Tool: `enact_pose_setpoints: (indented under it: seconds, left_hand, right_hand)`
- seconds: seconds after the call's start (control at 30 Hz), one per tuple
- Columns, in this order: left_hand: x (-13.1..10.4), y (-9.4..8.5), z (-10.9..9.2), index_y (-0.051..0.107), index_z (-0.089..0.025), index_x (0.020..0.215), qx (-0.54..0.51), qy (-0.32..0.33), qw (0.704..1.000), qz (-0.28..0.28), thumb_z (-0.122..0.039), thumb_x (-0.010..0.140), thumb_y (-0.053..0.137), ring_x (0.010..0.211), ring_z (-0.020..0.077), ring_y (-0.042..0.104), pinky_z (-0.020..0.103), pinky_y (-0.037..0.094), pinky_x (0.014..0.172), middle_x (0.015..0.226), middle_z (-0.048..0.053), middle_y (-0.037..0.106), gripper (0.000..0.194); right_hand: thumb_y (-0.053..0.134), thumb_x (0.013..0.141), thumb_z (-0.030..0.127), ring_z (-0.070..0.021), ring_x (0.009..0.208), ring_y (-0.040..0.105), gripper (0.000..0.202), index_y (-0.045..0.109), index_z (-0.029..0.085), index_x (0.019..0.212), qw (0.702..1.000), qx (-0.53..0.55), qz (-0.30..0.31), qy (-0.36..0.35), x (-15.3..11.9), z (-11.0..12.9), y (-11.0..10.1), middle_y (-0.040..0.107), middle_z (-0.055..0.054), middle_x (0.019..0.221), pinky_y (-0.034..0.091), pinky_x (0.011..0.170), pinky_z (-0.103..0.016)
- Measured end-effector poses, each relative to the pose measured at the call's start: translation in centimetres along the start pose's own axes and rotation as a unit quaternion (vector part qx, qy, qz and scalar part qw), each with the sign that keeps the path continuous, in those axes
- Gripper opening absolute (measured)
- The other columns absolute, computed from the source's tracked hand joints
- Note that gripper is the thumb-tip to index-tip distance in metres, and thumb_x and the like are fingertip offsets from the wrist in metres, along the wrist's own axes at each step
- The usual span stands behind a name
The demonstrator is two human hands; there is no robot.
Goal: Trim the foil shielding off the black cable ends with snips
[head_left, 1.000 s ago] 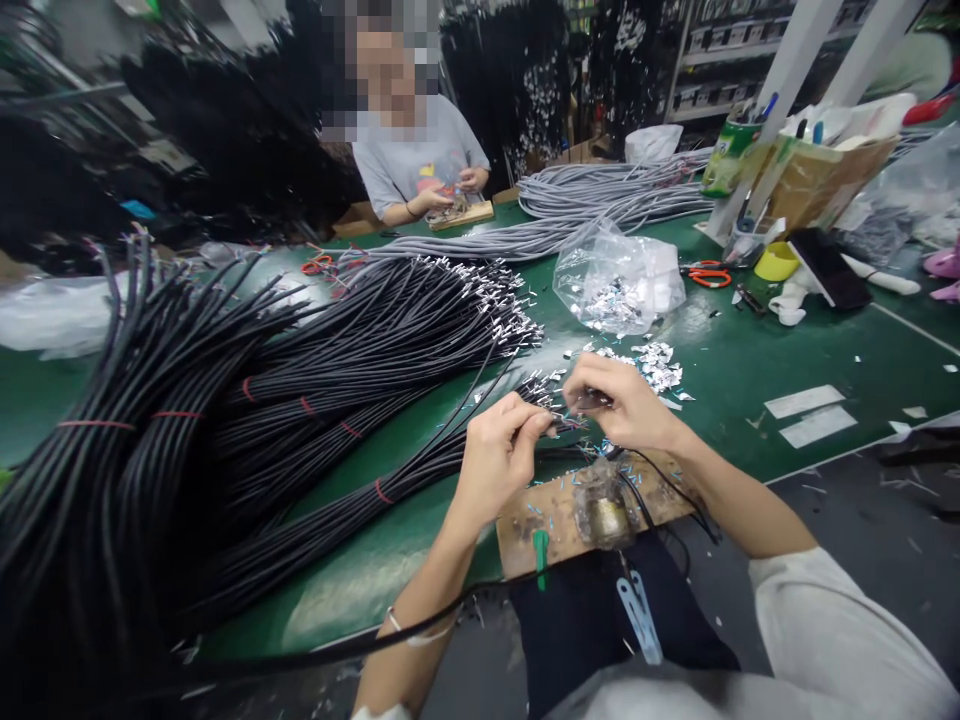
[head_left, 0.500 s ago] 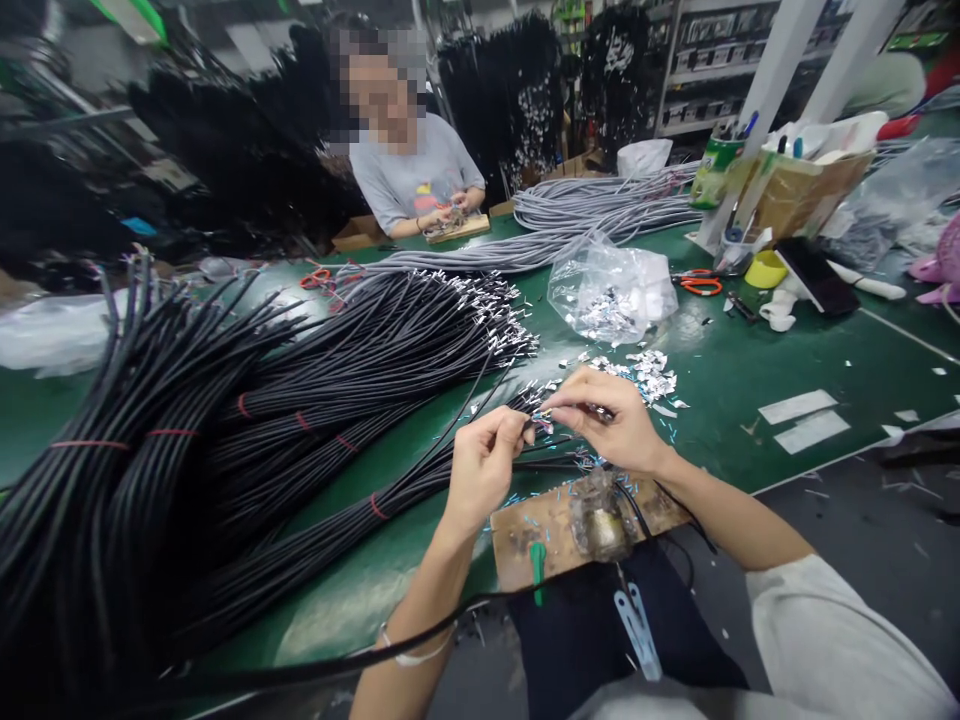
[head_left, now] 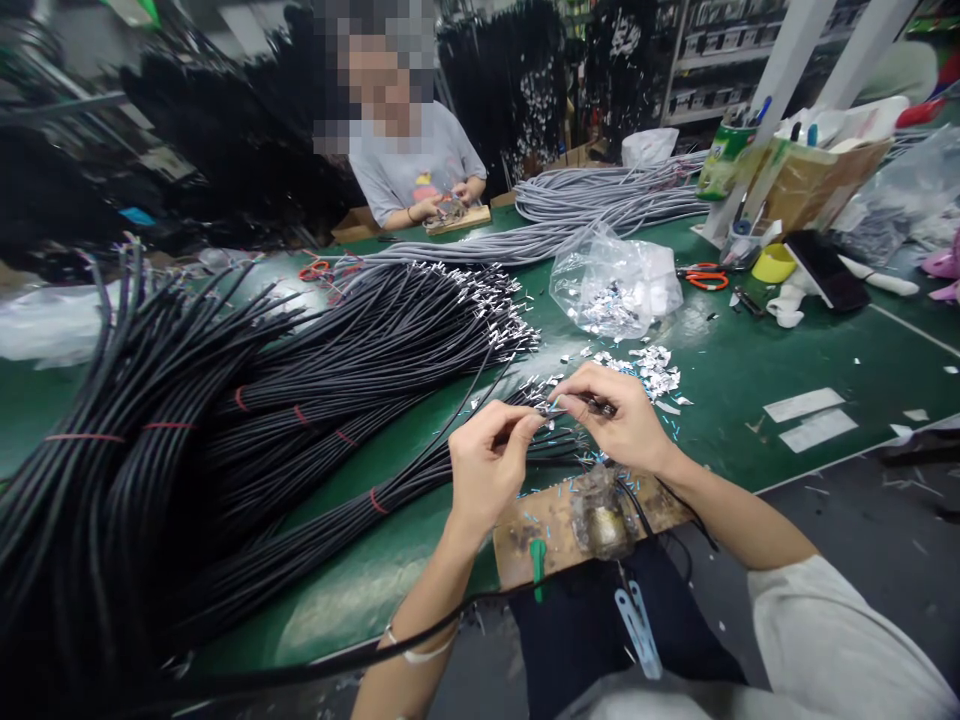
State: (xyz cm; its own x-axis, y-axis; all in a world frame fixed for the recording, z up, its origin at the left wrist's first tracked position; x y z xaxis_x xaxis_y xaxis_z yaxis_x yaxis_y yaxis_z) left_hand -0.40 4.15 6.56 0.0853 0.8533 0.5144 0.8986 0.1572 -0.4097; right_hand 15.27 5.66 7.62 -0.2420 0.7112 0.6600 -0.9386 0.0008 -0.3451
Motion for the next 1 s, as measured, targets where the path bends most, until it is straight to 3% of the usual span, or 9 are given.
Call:
enact_pose_setpoints:
  seconds: [0.17, 0.27, 0.43, 0.53, 0.6, 0.73, 0.8, 0.9, 1.0]
  left_hand:
    - [-0.1, -0.1, -0.4, 0.067, -0.016, 0.074, 0.036, 0.034, 0.998, -0.025, -0.020, 0.083, 0.060, 0.054, 0.0080, 0.049, 0.020, 0.036, 0.050, 0.063, -0.001, 0.059, 0.012]
    - [-0.2, -0.1, -0.8, 0.067, -0.016, 0.075, 0.076, 0.071, 0.994, -0.044, -0.017, 0.081, 0.063, 0.055, 0.0077, 0.050, 0.020, 0.037, 0.051, 0.064, -0.001, 0.060, 0.007]
    - [-0.4, 0.2, -1.0, 0.068, -0.017, 0.083, 0.105, 0.097, 0.988, -0.052, -0.017, 0.080, 0.065, 0.057, 0.0071, 0.052, 0.019, 0.040, 0.051, 0.069, -0.001, 0.062, 0.005]
    - [-0.4, 0.4, -1.0, 0.068, -0.016, 0.084, 0.103, 0.100, 0.989, -0.039, -0.018, 0.080, 0.065, 0.060, 0.0081, 0.054, 0.019, 0.042, 0.054, 0.073, 0.001, 0.062, 0.005]
    - [-0.4, 0.7, -1.0, 0.067, -0.016, 0.084, 0.097, 0.101, 0.990, -0.015, -0.018, 0.081, 0.063, 0.066, 0.0098, 0.056, 0.020, 0.043, 0.057, 0.076, 0.002, 0.063, 0.005]
    - [-0.3, 1.2, -0.5, 0.068, -0.017, 0.082, 0.051, 0.069, 0.994, 0.060, -0.021, 0.086, 0.056, 0.063, 0.0104, 0.052, 0.022, 0.039, 0.057, 0.071, 0.002, 0.059, 0.013]
    - [-0.2, 1.2, -0.2, 0.067, -0.016, 0.077, 0.011, 0.034, 0.997, 0.071, -0.025, 0.088, 0.053, 0.059, 0.0101, 0.048, 0.023, 0.036, 0.054, 0.065, 0.001, 0.056, 0.020]
    - [0.1, 1.0, 0.3, 0.061, -0.015, 0.066, -0.053, -0.027, 0.995, 0.076, -0.032, 0.090, 0.049, 0.056, 0.0099, 0.046, 0.023, 0.034, 0.052, 0.063, 0.001, 0.053, 0.032]
    - [0.2, 0.9, 0.3, 0.056, -0.015, 0.060, -0.087, -0.066, 0.991, 0.076, -0.037, 0.090, 0.047, 0.052, 0.0085, 0.042, 0.023, 0.032, 0.049, 0.061, 0.001, 0.051, 0.039]
  right_hand:
    - [0.059, 0.080, 0.010, -0.0121, 0.072, 0.058, 0.013, 0.065, 0.015, 0.090, 0.998, -0.020, 0.010, -0.058, -0.2, 0.4, -0.3, 0.064, -0.004, 0.080, 0.046, 0.064, -0.026]
    - [0.058, 0.077, 0.008, -0.0115, 0.070, 0.056, 0.014, 0.064, 0.015, 0.088, 0.998, -0.036, 0.006, -0.054, -0.2, 0.4, -0.2, 0.062, -0.003, 0.078, 0.045, 0.063, -0.025]
    - [0.057, 0.070, 0.009, -0.0086, 0.059, 0.049, 0.010, 0.063, 0.014, 0.075, 0.999, -0.013, -0.024, 0.045, 0.0, -0.3, 0.0, 0.056, 0.001, 0.067, 0.040, 0.055, -0.022]
    - [0.055, 0.069, 0.014, -0.0068, 0.053, 0.043, 0.006, 0.061, 0.015, 0.070, 0.990, 0.058, -0.017, 0.129, 0.1, -1.2, 0.2, 0.052, 0.003, 0.061, 0.035, 0.049, -0.021]
    - [0.054, 0.065, 0.018, -0.0054, 0.045, 0.036, 0.005, 0.058, 0.016, 0.064, 0.965, 0.161, 0.017, 0.208, 0.1, -2.2, 0.8, 0.047, 0.006, 0.053, 0.029, 0.042, -0.019]
    - [0.052, 0.059, 0.022, -0.0021, 0.032, 0.017, 0.006, 0.052, 0.017, 0.056, 0.825, 0.402, 0.129, 0.375, -0.8, -3.4, 3.2, 0.039, 0.009, 0.039, 0.011, 0.032, -0.018]
    - [0.055, 0.058, 0.022, -0.0014, 0.031, 0.016, 0.006, 0.053, 0.017, 0.057, 0.796, 0.432, 0.143, 0.399, -1.1, -3.5, 3.8, 0.040, 0.010, 0.038, 0.010, 0.031, -0.018]
    - [0.066, 0.062, 0.023, -0.0023, 0.033, 0.026, 0.010, 0.060, 0.016, 0.065, 0.861, 0.356, 0.055, 0.358, -0.8, -3.5, 2.9, 0.043, 0.009, 0.041, 0.018, 0.033, -0.017]
    - [0.069, 0.067, 0.026, -0.0046, 0.042, 0.041, 0.013, 0.068, 0.015, 0.074, 0.932, 0.248, -0.028, 0.262, -0.3, -2.6, 1.3, 0.054, 0.005, 0.050, 0.031, 0.039, -0.018]
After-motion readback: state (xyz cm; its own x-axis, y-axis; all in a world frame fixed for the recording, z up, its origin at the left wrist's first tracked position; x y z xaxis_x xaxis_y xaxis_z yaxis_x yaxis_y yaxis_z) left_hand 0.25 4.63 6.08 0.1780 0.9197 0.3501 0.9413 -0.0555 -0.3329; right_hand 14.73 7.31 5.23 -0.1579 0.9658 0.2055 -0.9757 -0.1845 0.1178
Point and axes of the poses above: each hand's wrist, its own x-axis towards the middle knuckle, its own y-axis out of the palm, z = x × y, the point moved 5 cm from there along x, towards the middle knuckle
